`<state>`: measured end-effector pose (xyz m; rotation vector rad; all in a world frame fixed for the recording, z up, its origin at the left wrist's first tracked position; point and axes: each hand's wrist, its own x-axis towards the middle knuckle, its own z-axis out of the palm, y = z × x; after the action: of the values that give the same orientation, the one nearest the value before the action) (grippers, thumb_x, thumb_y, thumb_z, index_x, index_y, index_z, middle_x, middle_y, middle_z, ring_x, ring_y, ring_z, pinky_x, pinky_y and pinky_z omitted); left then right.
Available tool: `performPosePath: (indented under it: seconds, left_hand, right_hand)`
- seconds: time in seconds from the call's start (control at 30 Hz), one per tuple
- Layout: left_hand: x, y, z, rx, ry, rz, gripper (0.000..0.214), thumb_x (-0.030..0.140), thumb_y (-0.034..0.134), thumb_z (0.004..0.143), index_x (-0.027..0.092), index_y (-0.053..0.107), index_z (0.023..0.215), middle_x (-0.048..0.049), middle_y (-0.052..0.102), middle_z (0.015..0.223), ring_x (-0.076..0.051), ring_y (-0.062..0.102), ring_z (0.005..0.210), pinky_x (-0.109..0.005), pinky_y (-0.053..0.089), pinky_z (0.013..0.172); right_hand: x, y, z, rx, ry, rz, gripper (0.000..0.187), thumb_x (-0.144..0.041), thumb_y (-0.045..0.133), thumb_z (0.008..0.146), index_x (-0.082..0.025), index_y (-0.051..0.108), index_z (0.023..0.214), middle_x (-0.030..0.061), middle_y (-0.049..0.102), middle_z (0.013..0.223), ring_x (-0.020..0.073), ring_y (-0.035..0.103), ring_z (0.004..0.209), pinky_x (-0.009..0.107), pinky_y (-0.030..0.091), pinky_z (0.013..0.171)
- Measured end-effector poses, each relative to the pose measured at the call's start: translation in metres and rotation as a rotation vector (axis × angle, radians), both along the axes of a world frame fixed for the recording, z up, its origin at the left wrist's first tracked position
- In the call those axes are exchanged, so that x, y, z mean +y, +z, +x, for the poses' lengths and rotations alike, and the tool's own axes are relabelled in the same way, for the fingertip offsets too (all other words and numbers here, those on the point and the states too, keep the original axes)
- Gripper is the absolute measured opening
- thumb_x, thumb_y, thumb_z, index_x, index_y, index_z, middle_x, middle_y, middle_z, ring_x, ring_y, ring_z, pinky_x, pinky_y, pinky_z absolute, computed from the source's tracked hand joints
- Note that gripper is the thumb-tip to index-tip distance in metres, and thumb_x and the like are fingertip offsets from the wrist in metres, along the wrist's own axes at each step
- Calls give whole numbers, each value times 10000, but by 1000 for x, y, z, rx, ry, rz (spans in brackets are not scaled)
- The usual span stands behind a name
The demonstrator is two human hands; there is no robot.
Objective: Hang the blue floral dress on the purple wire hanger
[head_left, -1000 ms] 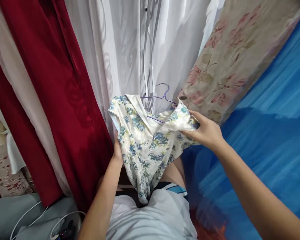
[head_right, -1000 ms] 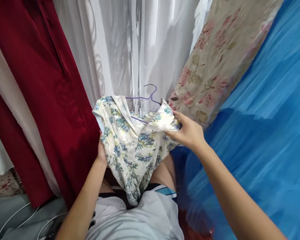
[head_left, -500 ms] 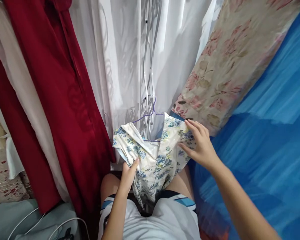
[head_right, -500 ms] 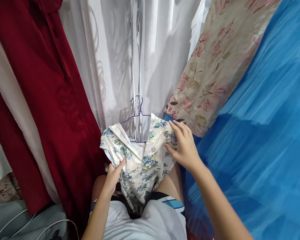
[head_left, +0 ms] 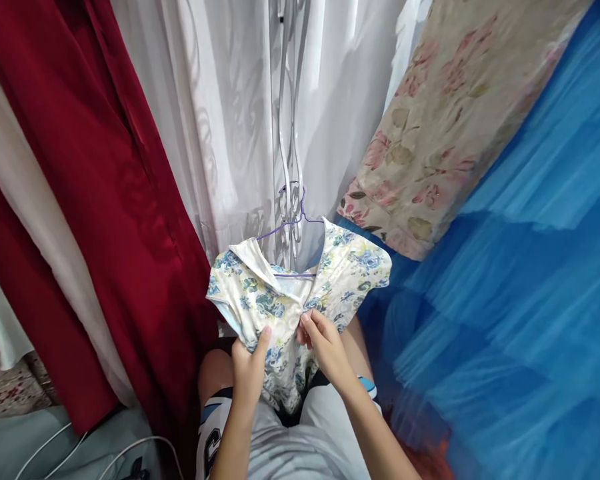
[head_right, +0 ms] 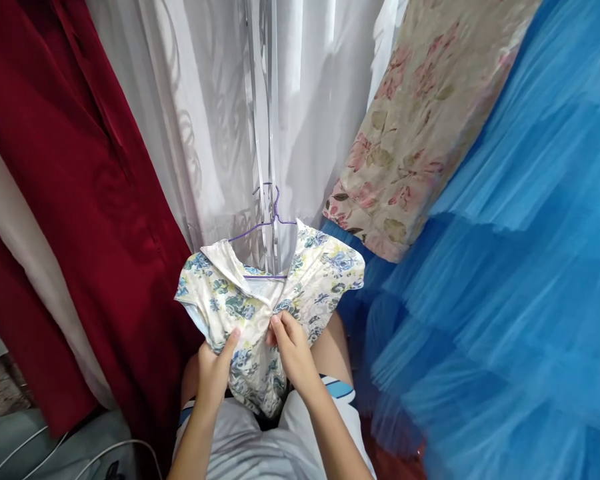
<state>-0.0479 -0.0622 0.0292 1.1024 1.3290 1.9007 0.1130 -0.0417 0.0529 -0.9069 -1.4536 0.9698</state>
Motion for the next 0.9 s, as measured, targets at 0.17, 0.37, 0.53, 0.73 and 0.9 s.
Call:
performPosePath:
  seconds: [0.17,0.37,0.53,0.73,0.9]
  left_hand:
    - [5,-19,-1,184,358,345,438,314,715,811,183,539,1190,-113,584,1199,-238,577,1118,-380,440,1009]
    - [10,-28,47,383,-278,164,197,305,549,929,187,584,1082,-72,666,984,-199,634,903,-298,487,808]
    - [17,-10,60,668,-291,145,149,195,443,938,206,592,939,-59,660,891,-195,628,824,-277,457,731]
    - [5,13,69,1286,-363,15,390,87,475,821,223,567,1175,-88,667,1064,-263,671,846,-333,481,675]
    - [-3,14,72,1520,-397,-49,347,46,509,790,193,600,1089,-103,672,1025,-255,682,826,-319,487,663]
  right_hand:
    - [-14,7,10,59,81,-205,376,-515,544,893,-201,537,687,-3,589,497,113,436,428,244,278,450]
    - [-18,11,5,101,211,-370,359,-505,627,812,-156,620,726,29,628,453,88,425,328,208,214,380]
    - [-4,26,18,443,265,-463,235,-351,675,808,-121,651,767,-46,479,393,39,312,329,156,190,344]
    - [47,100,37,656,305,-487,79,-126,567,841,-116,602,772,-98,318,426,30,187,344,110,165,302]
    - [77,154,44,640,332,-454,112,-94,531,851,-122,583,755,-95,300,435,33,191,341,115,147,301]
